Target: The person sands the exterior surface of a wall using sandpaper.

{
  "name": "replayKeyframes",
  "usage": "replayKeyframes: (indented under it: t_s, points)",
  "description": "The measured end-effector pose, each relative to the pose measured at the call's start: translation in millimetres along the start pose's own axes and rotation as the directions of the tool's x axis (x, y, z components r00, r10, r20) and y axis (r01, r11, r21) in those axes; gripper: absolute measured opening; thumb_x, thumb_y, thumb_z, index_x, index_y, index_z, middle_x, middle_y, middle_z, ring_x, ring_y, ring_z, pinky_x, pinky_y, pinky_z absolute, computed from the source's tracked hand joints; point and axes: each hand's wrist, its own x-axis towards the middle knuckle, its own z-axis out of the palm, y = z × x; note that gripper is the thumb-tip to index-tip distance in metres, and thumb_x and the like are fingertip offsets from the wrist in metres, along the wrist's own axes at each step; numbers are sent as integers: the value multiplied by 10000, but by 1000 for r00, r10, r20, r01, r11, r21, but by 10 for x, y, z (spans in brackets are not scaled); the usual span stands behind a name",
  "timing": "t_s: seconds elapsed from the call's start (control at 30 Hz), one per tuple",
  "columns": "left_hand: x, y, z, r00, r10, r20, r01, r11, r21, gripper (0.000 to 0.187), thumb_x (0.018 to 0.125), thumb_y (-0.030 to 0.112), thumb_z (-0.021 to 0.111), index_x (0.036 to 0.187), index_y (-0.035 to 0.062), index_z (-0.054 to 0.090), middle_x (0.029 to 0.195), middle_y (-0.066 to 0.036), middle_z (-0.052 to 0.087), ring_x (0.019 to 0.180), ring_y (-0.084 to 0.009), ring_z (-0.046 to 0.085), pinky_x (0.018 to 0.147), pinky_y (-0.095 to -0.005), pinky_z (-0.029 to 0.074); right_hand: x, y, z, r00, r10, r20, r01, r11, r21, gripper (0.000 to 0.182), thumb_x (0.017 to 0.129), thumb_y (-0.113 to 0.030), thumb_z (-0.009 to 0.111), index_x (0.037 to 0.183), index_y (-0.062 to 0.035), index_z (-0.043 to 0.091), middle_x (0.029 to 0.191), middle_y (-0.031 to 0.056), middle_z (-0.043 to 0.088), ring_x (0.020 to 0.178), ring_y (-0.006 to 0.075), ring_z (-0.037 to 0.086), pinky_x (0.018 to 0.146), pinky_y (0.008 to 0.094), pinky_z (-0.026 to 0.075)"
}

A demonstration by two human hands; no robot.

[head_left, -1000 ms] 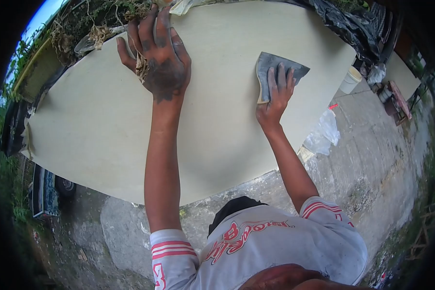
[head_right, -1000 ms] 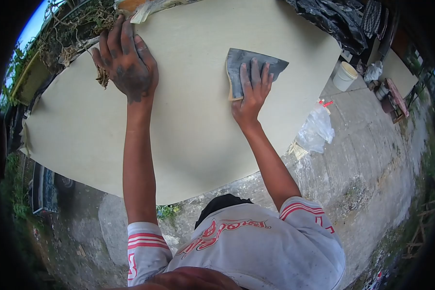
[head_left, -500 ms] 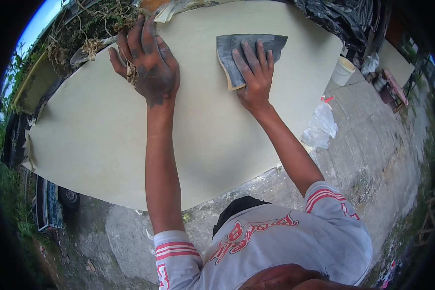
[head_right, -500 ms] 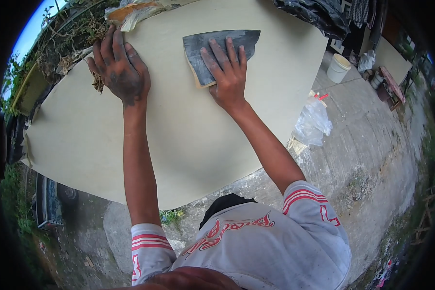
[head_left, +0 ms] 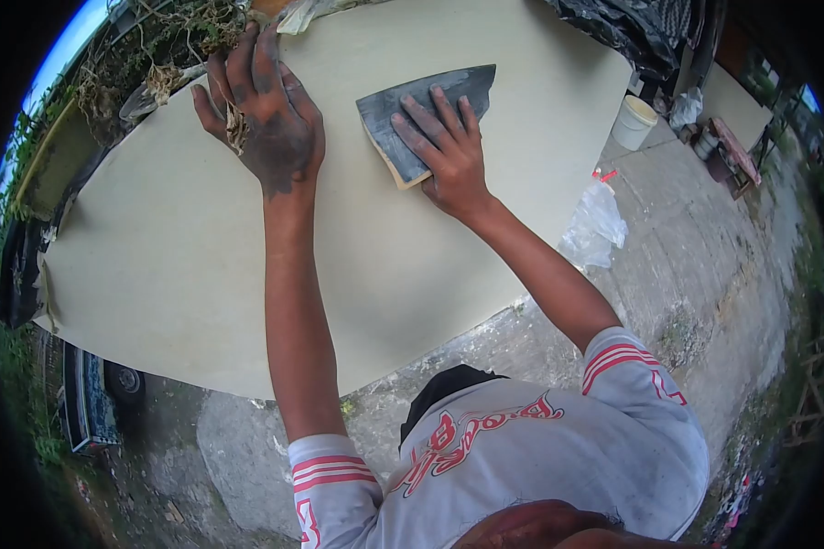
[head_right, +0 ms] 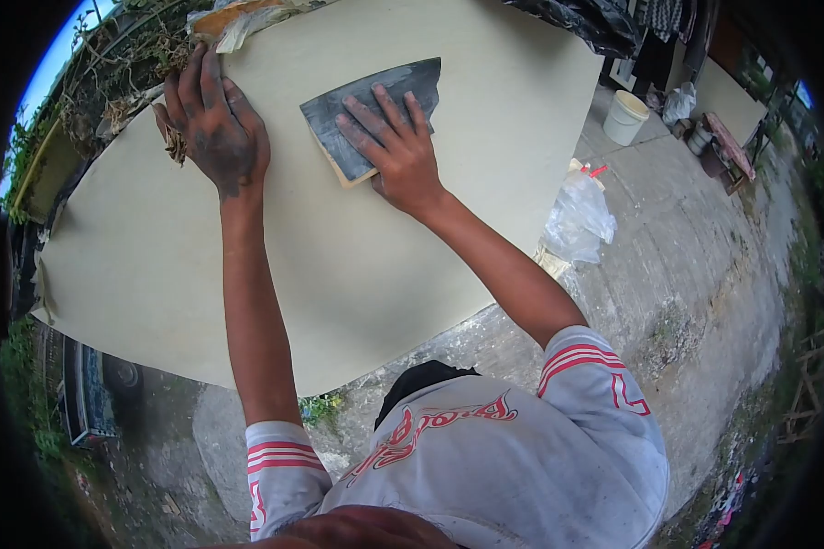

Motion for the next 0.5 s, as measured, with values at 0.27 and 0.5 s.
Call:
replayKeyframes:
  t_s: [0.27, 0.5]
  points:
    - [1, -4, -52, 999, 37, 26, -37, 999, 19, 484, 987, 125, 503, 1469, 161, 511, 1483, -19, 502, 1463, -291, 321, 1231, -564, 54, -80, 257, -215, 968, 188, -168, -205, 974, -93, 756, 677, 94, 689, 1393, -144, 633, 1538, 51, 536, 1498, 365, 383, 1219, 595, 218]
    - [6, 37, -94, 999, 28, 25, -30, 996, 89, 472, 987, 145, 528, 1456, 197, 518, 1457, 4, 513, 1432, -251, 377, 1231, -514, 95, -653, -247, -65, 981, -17, 191, 3, 998, 70, 798, 648, 104, 678, 1400, -157, 621, 1548, 37, 525, 1508, 339, 372, 1232, 583, 233]
